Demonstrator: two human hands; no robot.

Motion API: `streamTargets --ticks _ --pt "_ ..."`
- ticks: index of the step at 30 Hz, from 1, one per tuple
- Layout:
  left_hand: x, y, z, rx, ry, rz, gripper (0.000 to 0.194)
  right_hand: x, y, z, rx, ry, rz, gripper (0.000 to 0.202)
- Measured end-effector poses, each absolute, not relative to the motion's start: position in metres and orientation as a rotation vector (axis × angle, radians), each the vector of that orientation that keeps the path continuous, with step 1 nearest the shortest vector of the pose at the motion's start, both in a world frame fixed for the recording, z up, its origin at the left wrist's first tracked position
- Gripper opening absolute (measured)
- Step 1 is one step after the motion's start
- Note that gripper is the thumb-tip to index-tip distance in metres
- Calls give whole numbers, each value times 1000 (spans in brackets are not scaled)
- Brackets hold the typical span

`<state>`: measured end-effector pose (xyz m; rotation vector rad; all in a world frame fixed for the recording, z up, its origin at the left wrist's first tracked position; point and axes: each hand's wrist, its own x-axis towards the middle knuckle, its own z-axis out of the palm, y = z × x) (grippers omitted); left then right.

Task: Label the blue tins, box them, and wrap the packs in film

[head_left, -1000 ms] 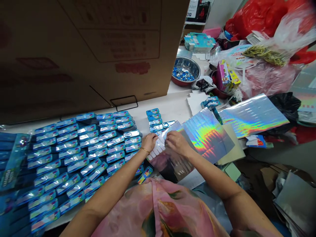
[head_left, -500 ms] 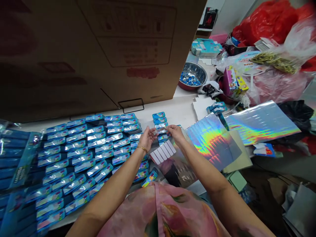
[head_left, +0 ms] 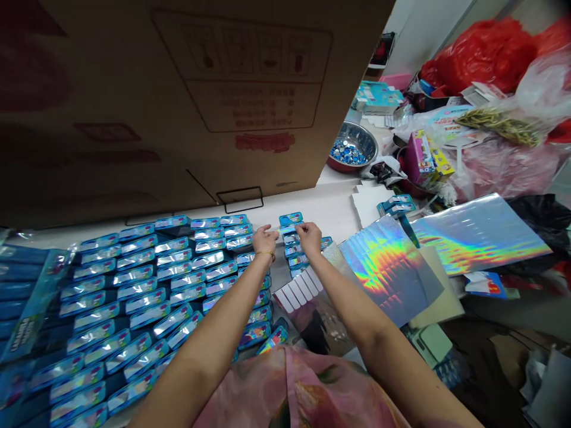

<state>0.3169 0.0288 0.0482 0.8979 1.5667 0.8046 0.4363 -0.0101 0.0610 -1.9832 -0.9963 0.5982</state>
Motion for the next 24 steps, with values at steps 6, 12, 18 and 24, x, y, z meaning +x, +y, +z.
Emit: streamTargets --ticks 6,12,18,24 --pt "323 37 33 961 1627 777 46 440 -6 54 -2050 -1163 463 16" --pt "326 38 22 1047 1657 741 44 439 -3 50 -2181 -1287 395 17" --pt "332 35 17 1134 1716 717 32 438 -8 61 -2281 -1648 255 22" --pt "323 20 47 1296 1744 743 27 458 -16 83 -2168 -1981 305 29"
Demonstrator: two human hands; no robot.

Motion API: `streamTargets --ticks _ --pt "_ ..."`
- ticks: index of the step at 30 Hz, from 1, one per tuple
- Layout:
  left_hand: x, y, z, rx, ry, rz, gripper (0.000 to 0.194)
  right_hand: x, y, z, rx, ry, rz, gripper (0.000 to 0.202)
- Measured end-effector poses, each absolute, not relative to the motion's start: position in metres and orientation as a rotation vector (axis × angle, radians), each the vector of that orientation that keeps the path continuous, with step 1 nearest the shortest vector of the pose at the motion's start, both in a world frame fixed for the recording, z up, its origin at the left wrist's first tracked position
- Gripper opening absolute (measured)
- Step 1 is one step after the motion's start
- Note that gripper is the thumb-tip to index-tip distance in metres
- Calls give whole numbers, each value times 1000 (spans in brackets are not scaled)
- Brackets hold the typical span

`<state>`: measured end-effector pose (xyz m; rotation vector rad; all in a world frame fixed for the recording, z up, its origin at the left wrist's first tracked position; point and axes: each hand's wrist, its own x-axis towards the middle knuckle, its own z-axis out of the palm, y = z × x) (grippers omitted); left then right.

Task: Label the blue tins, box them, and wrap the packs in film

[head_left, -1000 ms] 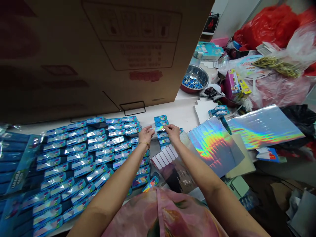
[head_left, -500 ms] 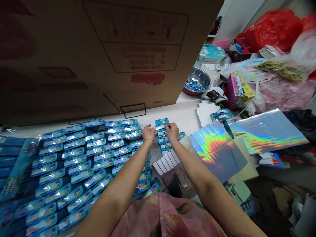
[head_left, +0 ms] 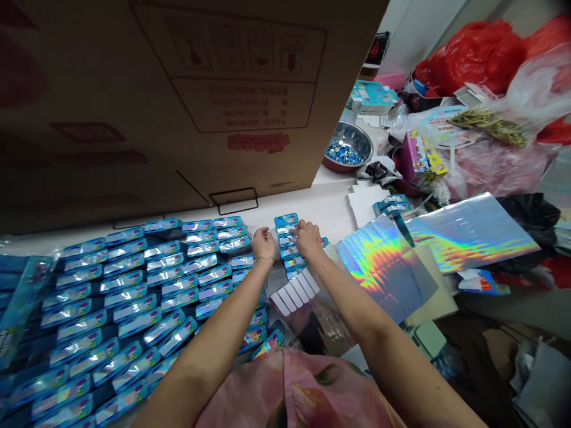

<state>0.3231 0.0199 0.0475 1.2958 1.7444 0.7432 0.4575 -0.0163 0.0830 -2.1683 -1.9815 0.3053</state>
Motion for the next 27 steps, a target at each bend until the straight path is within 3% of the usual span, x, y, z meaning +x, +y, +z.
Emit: streamTargets --ticks 6,11,19,27 --pt "321 -37 88 1941 1108 301 28 506 -55 104 -1844 -1907 422 36" --pt "333 -61 82 1948 1153 52 16 499 -97 93 -1669 -2248 439 21" --pt "330 -60 63 1690 1198 262 20 490 -128 73 -1513 -2368 156 28" --pt "328 -53 68 1881 1285 271 20 489 -132 132 -1639 -1894 447 15"
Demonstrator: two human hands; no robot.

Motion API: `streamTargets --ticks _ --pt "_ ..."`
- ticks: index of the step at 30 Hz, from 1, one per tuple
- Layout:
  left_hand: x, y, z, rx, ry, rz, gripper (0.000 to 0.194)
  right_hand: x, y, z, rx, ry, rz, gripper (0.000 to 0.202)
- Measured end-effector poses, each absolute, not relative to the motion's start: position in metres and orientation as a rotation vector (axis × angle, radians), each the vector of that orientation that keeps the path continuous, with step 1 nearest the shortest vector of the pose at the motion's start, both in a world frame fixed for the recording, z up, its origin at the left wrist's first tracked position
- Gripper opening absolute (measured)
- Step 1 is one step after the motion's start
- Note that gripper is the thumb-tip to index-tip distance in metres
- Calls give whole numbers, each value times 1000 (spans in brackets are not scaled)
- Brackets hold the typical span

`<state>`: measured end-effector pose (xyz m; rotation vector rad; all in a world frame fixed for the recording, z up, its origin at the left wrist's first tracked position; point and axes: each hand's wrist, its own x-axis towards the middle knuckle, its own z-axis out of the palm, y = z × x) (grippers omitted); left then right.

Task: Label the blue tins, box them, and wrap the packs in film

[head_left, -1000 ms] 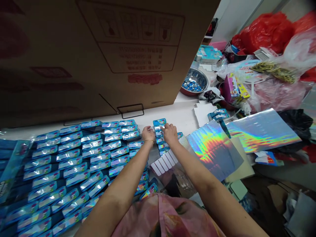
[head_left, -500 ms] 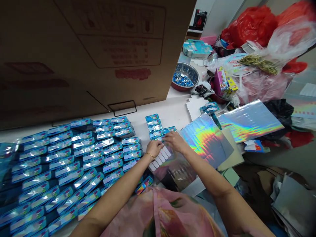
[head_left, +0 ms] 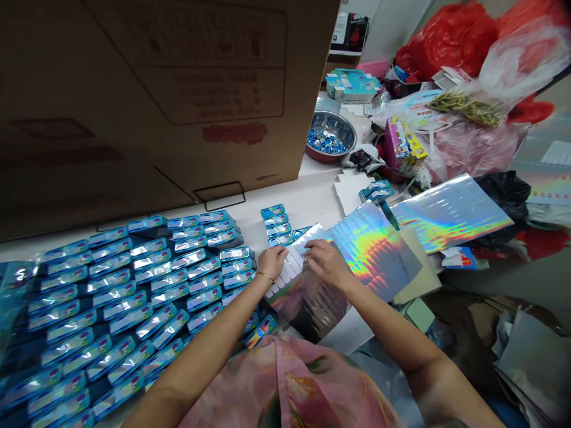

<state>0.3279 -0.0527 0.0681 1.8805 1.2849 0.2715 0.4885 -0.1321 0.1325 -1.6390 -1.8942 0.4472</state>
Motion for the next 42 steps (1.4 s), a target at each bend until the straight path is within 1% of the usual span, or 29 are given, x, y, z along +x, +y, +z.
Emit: streamTargets --ticks 2,4,5,7,9,11,14,19,25,31,39,42 --pt "326 -51 68 1905 1219 329 20 489 -118 147 -1671 -1626 626 13" --pt "324 -49 68 1785 1188 454 22 488 -100 152 -1714 -1367 801 12" --pt "323 -47 70 1649 1200 529 25 487 -90 150 -1733 -1243 890 12" --pt "321 -44 75 1271 1218 658 39 482 -74 144 -1740 -997 1045 13" --pt "318 -41 82 921 1183 714 51 473 -62 134 -1709 -786 1148 17" --pt "316 -37 89 761 1141 743 51 464 -55 126 -1680 -653 1190 21" --pt "313 -26 93 705 1204 798 48 452 -47 114 -1662 -559 1208 23" --pt "311 4 84 626 1344 869 40 440 -21 90 -1646 -599 1055 23" --pt "325 37 67 568 1487 962 26 438 14 70 -1914 -899 676 13" --pt "336 53 47 570 1588 970 12 441 26 63 -2090 -1093 513 15" --pt "342 57 25 590 1631 936 12 443 35 59 -2277 -1320 472 17" --pt "347 56 21 599 1621 923 15 442 32 62 -2356 -1440 371 18"
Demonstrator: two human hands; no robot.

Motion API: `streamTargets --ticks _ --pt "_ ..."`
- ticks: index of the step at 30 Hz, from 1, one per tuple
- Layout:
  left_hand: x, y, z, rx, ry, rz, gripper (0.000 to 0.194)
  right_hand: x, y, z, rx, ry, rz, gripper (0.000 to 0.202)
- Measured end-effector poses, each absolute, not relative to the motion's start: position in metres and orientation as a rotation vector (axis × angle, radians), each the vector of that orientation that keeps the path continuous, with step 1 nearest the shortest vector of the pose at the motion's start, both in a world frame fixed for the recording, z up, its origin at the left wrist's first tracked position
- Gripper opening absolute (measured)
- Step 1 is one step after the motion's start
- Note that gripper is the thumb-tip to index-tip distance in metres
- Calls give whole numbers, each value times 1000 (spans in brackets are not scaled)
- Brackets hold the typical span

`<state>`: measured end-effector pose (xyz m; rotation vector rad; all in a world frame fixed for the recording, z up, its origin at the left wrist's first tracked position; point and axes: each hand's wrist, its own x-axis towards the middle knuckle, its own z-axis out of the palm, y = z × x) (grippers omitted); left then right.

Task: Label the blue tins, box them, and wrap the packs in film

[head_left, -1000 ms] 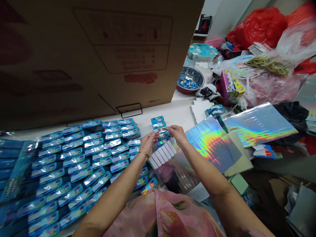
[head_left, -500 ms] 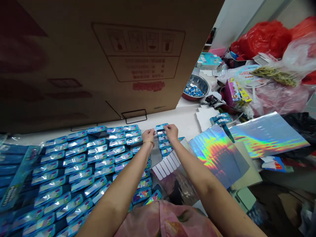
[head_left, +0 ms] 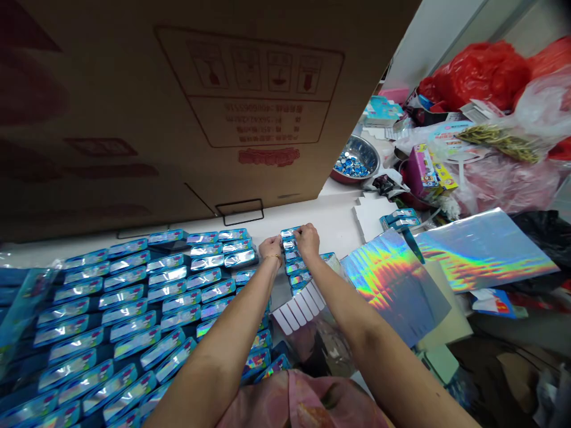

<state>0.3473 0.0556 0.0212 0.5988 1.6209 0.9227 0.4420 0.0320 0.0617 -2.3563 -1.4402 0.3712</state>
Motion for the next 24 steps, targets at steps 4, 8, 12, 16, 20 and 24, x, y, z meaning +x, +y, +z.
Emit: streamTargets --ticks 4,8,12,16,20,24 --pt "353 55 18 650 1629 911 20 441 24 70 -2352 -1800 244 29" --pt "345 53 25 770 1656 879 22 451 19 82 -2230 -2189 276 33" --pt "321 28 54 1058 1570 789 29 487 -2 94 -2201 -1997 392 38" --pt "313 -20 90 1893 1139 278 30 513 -52 100 -1827 -2200 687 32" --pt "330 -65 108 2099 969 -46 19 518 -106 111 -1871 -2307 697 17" --pt "343 -108 109 2116 775 -14 23 528 -157 125 -1841 -2308 733 9"
